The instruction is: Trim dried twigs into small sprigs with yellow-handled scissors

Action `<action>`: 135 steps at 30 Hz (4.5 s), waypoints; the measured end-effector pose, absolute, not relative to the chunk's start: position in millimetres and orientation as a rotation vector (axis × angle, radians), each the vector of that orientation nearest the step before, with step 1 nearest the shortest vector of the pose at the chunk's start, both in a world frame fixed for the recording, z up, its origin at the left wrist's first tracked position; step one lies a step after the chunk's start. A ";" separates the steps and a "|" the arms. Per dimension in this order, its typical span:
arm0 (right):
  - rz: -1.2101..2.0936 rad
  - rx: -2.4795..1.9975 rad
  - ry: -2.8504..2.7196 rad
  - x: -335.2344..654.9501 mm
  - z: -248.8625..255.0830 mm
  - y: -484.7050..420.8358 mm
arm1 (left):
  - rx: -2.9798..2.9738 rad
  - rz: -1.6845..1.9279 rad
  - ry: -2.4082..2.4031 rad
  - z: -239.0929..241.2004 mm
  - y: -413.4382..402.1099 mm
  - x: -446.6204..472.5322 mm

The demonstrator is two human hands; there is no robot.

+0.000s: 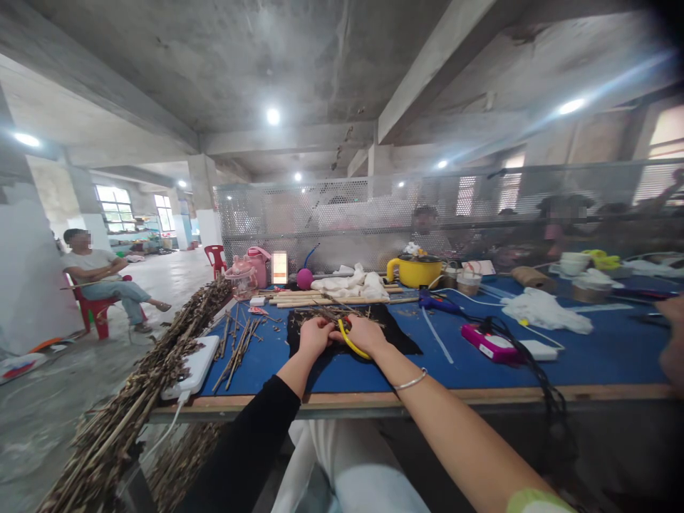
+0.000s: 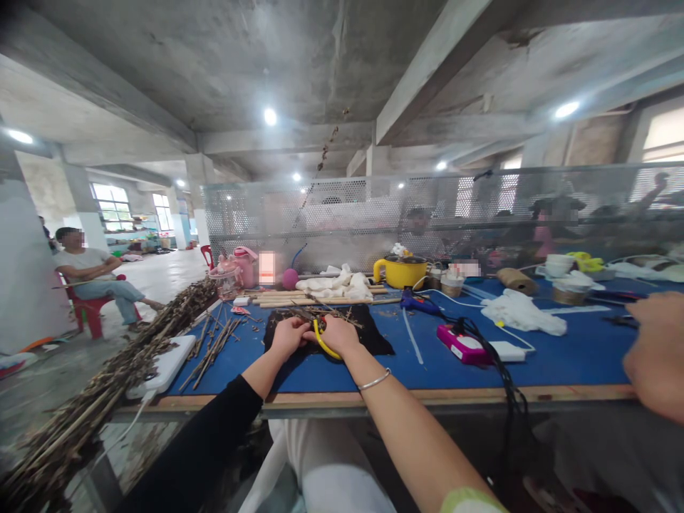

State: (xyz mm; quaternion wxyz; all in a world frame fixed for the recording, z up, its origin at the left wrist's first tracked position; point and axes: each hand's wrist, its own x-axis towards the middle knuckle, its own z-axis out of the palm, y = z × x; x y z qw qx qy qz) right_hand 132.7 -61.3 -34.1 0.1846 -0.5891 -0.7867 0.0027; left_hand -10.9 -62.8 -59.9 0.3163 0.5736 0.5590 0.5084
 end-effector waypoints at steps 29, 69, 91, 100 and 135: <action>0.036 -1.626 -2.197 131.0 -32.2 -64.2 | 1.458 1.367 1.348 -58.1 -64.7 -7.5; 0.026 -1.633 -2.200 130.7 -33.1 -64.8 | 1.455 1.396 1.352 -54.1 -65.7 -7.1; -0.005 -1.674 -2.242 130.0 -31.8 -65.3 | 1.567 1.425 1.645 -60.6 -59.7 -13.2; -0.012 -1.572 -2.221 131.1 -38.0 -61.0 | 1.584 1.430 1.712 -54.5 -64.5 -12.6; 0.003 -1.657 -2.226 132.0 -29.8 -64.1 | 1.593 1.388 1.464 -55.3 -66.3 -11.6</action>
